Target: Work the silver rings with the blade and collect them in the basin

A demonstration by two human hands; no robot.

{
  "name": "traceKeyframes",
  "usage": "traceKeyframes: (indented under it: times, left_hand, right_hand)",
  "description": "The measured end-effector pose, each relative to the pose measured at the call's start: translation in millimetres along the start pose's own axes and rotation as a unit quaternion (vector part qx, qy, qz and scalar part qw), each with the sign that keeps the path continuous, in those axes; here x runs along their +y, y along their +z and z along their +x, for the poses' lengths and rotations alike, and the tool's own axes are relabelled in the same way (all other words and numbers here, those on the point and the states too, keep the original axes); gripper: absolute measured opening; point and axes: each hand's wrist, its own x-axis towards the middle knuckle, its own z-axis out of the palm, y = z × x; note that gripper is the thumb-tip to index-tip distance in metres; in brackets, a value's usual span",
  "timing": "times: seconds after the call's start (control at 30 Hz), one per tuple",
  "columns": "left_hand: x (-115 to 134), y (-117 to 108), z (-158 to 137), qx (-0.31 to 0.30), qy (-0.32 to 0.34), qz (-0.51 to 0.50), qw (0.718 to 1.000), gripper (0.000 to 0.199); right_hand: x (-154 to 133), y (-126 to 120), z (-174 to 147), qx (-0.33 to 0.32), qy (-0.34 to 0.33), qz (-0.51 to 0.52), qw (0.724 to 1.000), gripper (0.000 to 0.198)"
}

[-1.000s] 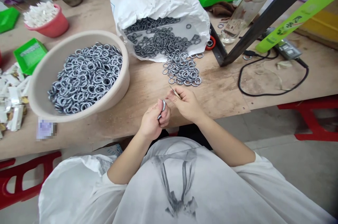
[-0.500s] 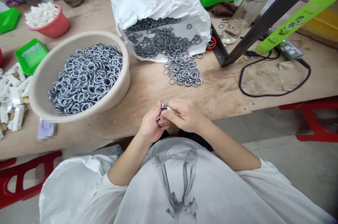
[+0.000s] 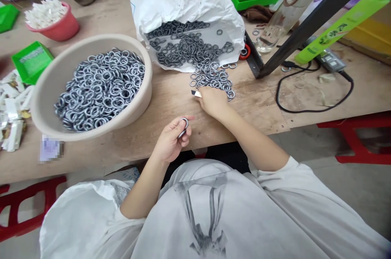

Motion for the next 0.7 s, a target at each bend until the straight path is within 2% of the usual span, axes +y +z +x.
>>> traceKeyframes:
  times: [0.07, 0.1, 0.13, 0.2, 0.23, 0.27, 0.3, 0.33, 0.43, 0.47, 0.57, 0.7]
  left_hand:
    - [1, -2, 3, 0.034, 0.005, -0.023, 0.999, 0.034]
    - [1, -1, 5, 0.047, 0.008, -0.034, 0.998, 0.034]
    - [0, 0, 6, 0.057, 0.011, -0.042, 0.997, 0.035]
    - [-5, 6, 10, 0.071, 0.022, -0.053, 0.996, 0.04]
    - [-8, 10, 11, 0.075, 0.032, -0.057, 0.995, 0.044]
    - [-10, 13, 12, 0.078, 0.043, -0.058, 0.994, 0.046]
    - [-13, 16, 12, 0.08, 0.055, -0.057, 0.994, 0.048]
    - [-15, 19, 13, 0.081, 0.067, -0.053, 0.993, 0.049]
    - [-18, 23, 10, 0.071, 0.081, -0.034, 0.994, 0.047]
    - [-18, 23, 9, 0.065, 0.078, -0.031, 0.994, 0.045]
    - [-18, 23, 6, 0.04, 0.059, -0.03, 0.997, 0.044]
    - [-13, 22, 5, 0.012, 0.042, -0.036, 0.998, 0.046]
  right_hand:
    - [-2, 2, -11, 0.012, -0.026, 0.136, 0.99, 0.016]
    - [-4, 4, -19, 0.015, -0.043, 0.235, 0.971, 0.017]
    - [-7, 7, -29, 0.011, -0.057, 0.341, 0.938, 0.021]
    - [-15, 16, -50, -0.011, -0.073, 0.524, 0.848, 0.027]
    - [-19, 20, -60, -0.037, -0.065, 0.576, 0.814, 0.028]
    - [-23, 24, -68, -0.054, -0.053, 0.606, 0.792, 0.029]
    - [-25, 26, -75, -0.055, -0.045, 0.615, 0.786, 0.029]
    - [-26, 28, -79, -0.04, -0.043, 0.606, 0.793, 0.028]
    - [-24, 24, -81, 0.033, -0.106, 0.529, 0.841, 0.028]
    - [-23, 22, -80, 0.047, -0.137, 0.509, 0.849, 0.028]
    - [-20, 16, -76, 0.055, -0.186, 0.5, 0.844, 0.022]
    - [-18, 14, -75, 0.082, -0.184, 0.501, 0.842, 0.021]
